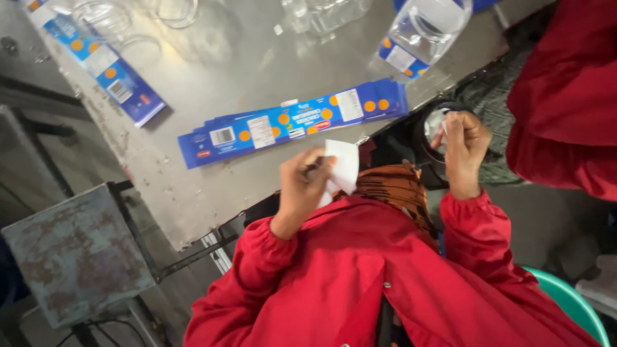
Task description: The person applies adhesive labels to clear plastic containers, aligning each label and pressing it down by hand before placing the containers onto a table.
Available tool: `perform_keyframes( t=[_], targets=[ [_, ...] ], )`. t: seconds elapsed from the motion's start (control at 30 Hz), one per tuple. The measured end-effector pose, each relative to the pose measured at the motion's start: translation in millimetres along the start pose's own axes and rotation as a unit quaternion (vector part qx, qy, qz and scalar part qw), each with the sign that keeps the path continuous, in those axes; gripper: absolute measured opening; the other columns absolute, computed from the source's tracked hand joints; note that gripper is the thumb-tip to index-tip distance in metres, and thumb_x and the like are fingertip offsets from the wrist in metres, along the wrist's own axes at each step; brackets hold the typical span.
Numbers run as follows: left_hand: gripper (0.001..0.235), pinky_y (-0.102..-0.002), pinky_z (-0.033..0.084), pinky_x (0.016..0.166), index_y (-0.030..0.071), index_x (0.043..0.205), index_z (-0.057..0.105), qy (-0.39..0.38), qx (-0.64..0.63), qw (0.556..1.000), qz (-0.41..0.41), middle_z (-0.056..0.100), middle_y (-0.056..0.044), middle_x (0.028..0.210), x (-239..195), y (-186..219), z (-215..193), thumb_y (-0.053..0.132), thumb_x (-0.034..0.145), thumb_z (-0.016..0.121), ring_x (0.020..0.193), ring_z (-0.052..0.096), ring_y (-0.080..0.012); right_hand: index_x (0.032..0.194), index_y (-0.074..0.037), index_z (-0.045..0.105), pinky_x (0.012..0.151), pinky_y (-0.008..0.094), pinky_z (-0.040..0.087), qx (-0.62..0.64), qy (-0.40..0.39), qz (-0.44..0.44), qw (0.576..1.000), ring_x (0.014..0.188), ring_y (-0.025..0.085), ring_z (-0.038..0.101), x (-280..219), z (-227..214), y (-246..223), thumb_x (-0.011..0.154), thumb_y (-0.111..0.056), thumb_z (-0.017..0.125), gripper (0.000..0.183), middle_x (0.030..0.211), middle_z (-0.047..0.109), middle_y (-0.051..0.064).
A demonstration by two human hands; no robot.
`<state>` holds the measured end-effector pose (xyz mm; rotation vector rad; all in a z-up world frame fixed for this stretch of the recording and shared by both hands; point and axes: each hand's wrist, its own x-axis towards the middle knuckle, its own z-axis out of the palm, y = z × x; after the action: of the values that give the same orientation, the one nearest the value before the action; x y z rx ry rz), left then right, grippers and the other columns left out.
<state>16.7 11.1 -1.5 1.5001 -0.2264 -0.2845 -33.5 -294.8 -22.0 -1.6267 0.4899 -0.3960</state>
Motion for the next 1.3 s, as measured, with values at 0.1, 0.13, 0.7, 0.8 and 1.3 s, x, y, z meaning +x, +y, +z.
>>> perform_keyframes(
  t=[0.1, 0.13, 0.7, 0.8, 1.3],
  targets=[
    [0.015, -0.022, 0.038, 0.063, 0.001, 0.11, 0.072, 0.038, -0.04, 0.998, 0.005, 0.061, 0.006, 0.085, 4.1, -12.4, -7.1, 0.012, 0.1, 0.07, 0.073, 0.048, -0.001, 0.085, 0.004, 0.064, 0.075, 0.046, 0.047, -0.328, 0.06, -0.191, 0.923, 0.084, 0.034, 0.062, 13.1, -9.1, 2.7, 0.106, -0.009, 0.065, 0.025, 0.092, 0.068, 0.019],
    [0.015, -0.022, 0.038, 0.063, 0.001, 0.11, 0.072, 0.033, -0.042, 0.999, 0.005, 0.061, 0.006, 0.085, 4.7, -15.3, -9.1, 0.012, 0.1, 0.07, 0.073, 0.048, -0.001, 0.093, 0.003, 0.072, 0.087, 0.047, 0.054, -0.427, 0.043, -0.332, 0.84, 0.099, 0.035, 0.067, 14.7, -9.6, 2.5, 0.104, -0.005, 0.068, 0.014, 0.106, 0.072, 0.016],
    [0.065, -0.032, 0.049, 0.094, -0.002, 0.154, 0.041, 0.091, -0.173, 0.978, 0.067, 0.052, -0.013, 0.143, 101.6, -67.0, 45.6, 0.009, 0.098, 0.072, 0.119, 0.053, -0.0181, 0.102, -0.002, 0.072, 0.066, 0.029, 0.054, 0.091, -0.009, -0.103, 0.99, 0.075, 0.013, 0.067, -43.6, 26.0, -43.0, 0.099, -0.004, 0.065, 0.007, 0.097, 0.075, 0.005],
    [0.083, -0.05, 0.035, 0.112, -0.01, 0.153, 0.032, 0.157, 0.095, 0.957, 0.227, 0.044, -0.03, 0.15, 183.2, -65.5, 8.4, 0.012, 0.089, 0.08, 0.14, 0.041, -0.0433, 0.105, 0.002, 0.068, 0.078, 0.022, 0.052, 0.059, -0.056, -0.111, 0.99, 0.084, 0.008, 0.064, -49.5, -8.1, -46.6, 0.108, 0.006, 0.064, 0.006, 0.088, 0.069, 0.004],
    [0.042, -0.041, 0.036, 0.056, 0.0, 0.073, 0.058, -0.114, 0.192, 0.972, 0.073, 0.055, -0.013, 0.064, 61.7, 63.6, 1.8, 0.028, 0.101, 0.073, 0.053, 0.045, -0.024, 0.114, 0.005, 0.073, 0.075, 0.02, 0.044, -0.034, -0.074, -0.033, 0.996, 0.079, 0.004, 0.058, -32.0, -46.9, -87.4, 0.107, 0.003, 0.068, 0.009, 0.093, 0.068, 0.003]
  ],
)
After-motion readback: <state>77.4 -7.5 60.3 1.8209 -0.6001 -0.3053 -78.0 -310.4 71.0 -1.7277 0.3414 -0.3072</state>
